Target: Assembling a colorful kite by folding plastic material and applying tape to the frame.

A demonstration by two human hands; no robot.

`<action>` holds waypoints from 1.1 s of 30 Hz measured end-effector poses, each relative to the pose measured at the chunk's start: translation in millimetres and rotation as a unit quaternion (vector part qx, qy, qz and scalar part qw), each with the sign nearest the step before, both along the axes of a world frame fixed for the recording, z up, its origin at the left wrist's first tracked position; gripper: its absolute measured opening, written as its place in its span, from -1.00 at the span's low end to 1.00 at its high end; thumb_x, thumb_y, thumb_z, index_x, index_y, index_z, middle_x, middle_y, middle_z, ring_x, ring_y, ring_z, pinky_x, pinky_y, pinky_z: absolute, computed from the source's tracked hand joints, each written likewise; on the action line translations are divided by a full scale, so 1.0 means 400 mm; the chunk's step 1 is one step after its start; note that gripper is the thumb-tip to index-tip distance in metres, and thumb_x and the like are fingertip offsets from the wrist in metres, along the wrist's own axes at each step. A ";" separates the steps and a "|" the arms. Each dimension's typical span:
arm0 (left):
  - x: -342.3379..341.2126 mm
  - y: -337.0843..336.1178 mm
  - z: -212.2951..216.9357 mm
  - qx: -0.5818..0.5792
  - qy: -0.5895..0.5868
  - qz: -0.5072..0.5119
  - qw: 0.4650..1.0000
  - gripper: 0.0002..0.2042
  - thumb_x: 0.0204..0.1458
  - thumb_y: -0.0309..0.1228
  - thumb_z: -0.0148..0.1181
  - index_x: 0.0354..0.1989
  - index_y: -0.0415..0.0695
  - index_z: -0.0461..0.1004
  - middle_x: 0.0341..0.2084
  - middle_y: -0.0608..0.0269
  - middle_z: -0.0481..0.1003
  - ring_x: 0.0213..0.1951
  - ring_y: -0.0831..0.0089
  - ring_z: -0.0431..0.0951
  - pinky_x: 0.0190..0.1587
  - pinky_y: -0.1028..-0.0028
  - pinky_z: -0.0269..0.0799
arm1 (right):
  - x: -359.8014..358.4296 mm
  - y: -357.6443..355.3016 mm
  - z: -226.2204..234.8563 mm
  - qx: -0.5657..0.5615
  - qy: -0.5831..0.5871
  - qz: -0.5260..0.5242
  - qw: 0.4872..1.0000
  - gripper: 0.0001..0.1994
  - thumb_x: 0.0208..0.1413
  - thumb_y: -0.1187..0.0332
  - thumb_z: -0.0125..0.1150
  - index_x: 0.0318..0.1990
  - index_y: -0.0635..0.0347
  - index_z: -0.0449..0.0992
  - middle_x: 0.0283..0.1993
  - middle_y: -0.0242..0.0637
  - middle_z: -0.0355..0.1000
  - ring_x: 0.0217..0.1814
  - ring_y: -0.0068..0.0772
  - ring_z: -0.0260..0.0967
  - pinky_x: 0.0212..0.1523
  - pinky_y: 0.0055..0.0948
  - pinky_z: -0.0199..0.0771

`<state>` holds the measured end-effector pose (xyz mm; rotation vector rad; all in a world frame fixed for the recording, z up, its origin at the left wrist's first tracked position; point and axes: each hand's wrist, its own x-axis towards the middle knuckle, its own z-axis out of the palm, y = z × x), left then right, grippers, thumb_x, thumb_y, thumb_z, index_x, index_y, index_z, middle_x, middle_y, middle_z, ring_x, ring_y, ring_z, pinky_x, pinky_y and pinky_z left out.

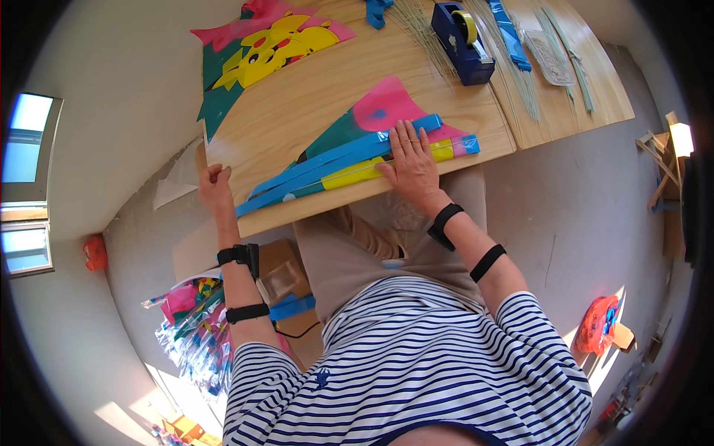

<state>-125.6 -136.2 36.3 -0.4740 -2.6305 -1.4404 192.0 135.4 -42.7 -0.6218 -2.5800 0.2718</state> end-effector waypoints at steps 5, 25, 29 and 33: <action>0.146 0.225 -0.068 -0.183 0.050 -0.310 0.932 -0.73 -0.20 -0.38 0.50 -0.30 -0.16 0.63 -0.35 0.11 0.58 -0.19 0.15 0.57 -0.12 0.22 0.47 | -0.011 -0.007 0.008 0.000 -0.001 0.009 1.000 -0.19 0.22 -0.09 0.19 0.39 0.46 0.25 0.52 0.14 0.14 0.63 0.08 -0.05 0.61 0.09 -0.21; 0.151 0.273 0.029 -0.137 -0.248 -0.387 0.877 -0.83 -0.05 -0.55 0.40 -0.30 -0.19 0.54 -0.50 0.40 0.50 -0.43 0.60 0.46 -0.37 0.51 0.38 | -0.006 -0.005 0.008 -0.008 0.001 0.005 1.000 -0.19 0.22 -0.09 0.19 0.40 0.45 0.24 0.53 0.12 0.12 0.65 0.07 -0.08 0.61 0.08 -0.23; 0.160 0.269 0.007 -0.206 -0.257 -0.372 0.868 -0.80 -0.13 -0.52 0.47 -0.35 -0.23 0.56 -0.53 0.29 0.53 -0.42 0.50 0.54 -0.35 0.44 0.47 | -0.009 -0.007 0.006 -0.008 0.000 0.006 1.000 -0.18 0.22 -0.09 0.19 0.40 0.45 0.24 0.53 0.12 0.12 0.64 0.07 -0.08 0.61 0.08 -0.23; 0.171 0.258 -0.032 -0.238 -0.206 -0.376 0.872 -0.77 -0.19 -0.51 0.48 -0.36 -0.24 0.57 -0.52 0.19 0.57 -0.43 0.41 0.57 -0.35 0.39 0.48 | -0.010 -0.006 0.008 -0.007 -0.001 0.007 1.000 -0.19 0.22 -0.09 0.18 0.41 0.44 0.24 0.53 0.11 0.12 0.64 0.07 -0.07 0.61 0.08 -0.23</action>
